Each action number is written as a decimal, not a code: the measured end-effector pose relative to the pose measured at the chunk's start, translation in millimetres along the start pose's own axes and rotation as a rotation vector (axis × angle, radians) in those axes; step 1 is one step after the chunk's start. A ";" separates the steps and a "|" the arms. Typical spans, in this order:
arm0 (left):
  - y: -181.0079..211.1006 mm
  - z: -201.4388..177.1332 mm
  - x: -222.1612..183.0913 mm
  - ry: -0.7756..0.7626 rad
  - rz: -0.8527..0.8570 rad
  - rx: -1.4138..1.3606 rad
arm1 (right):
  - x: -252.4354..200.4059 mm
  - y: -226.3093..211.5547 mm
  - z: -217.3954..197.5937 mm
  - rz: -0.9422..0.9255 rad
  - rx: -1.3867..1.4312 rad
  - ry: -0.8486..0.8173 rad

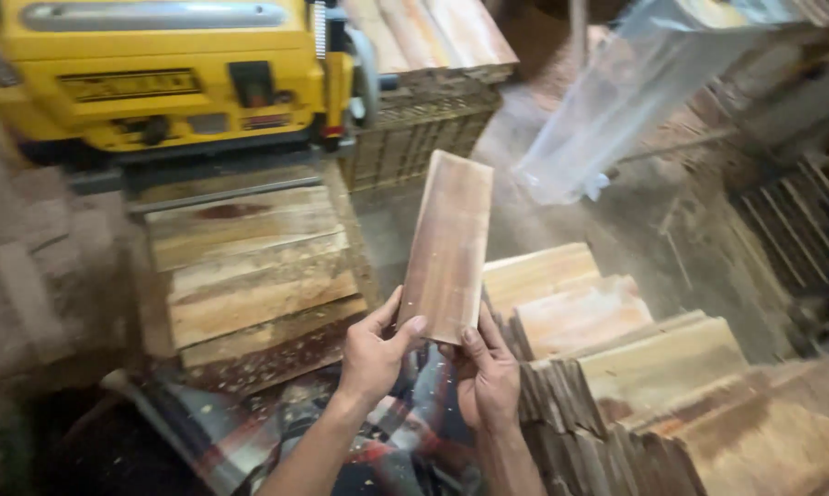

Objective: Feeding individual wood planks into a thickness planer to achieve a uniform thickness and smooth surface.

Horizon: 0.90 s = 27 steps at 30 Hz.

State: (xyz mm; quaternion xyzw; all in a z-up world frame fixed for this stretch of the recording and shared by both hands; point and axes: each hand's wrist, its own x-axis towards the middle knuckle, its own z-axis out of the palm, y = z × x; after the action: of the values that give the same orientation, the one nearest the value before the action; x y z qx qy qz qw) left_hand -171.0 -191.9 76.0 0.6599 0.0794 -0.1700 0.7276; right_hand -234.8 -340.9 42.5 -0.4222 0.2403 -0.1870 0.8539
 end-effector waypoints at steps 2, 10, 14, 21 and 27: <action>3.0 -17.8 -2.8 0.066 -0.051 -0.102 | 8.9 21.6 5.6 0.045 0.008 -0.064; -22.4 -85.5 2.7 0.339 -0.057 -0.206 | 21.6 74.7 68.8 0.244 -0.179 -0.207; -39.4 -112.9 16.0 0.431 -0.035 -0.319 | 46.0 125.5 72.9 0.281 -0.212 -0.299; -59.4 -138.7 36.8 0.431 -0.217 0.161 | 9.1 93.3 142.4 0.296 -0.537 -0.423; -101.8 -159.3 53.1 0.403 0.087 0.371 | 67.7 149.1 85.3 -0.297 -0.951 -0.704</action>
State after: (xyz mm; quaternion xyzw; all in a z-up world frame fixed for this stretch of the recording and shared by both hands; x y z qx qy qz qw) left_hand -140.2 -49.5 -55.7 0.8052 0.1616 -0.0155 0.5703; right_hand -113.8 -236.8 -50.4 -0.8227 -0.0607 -0.0256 0.5646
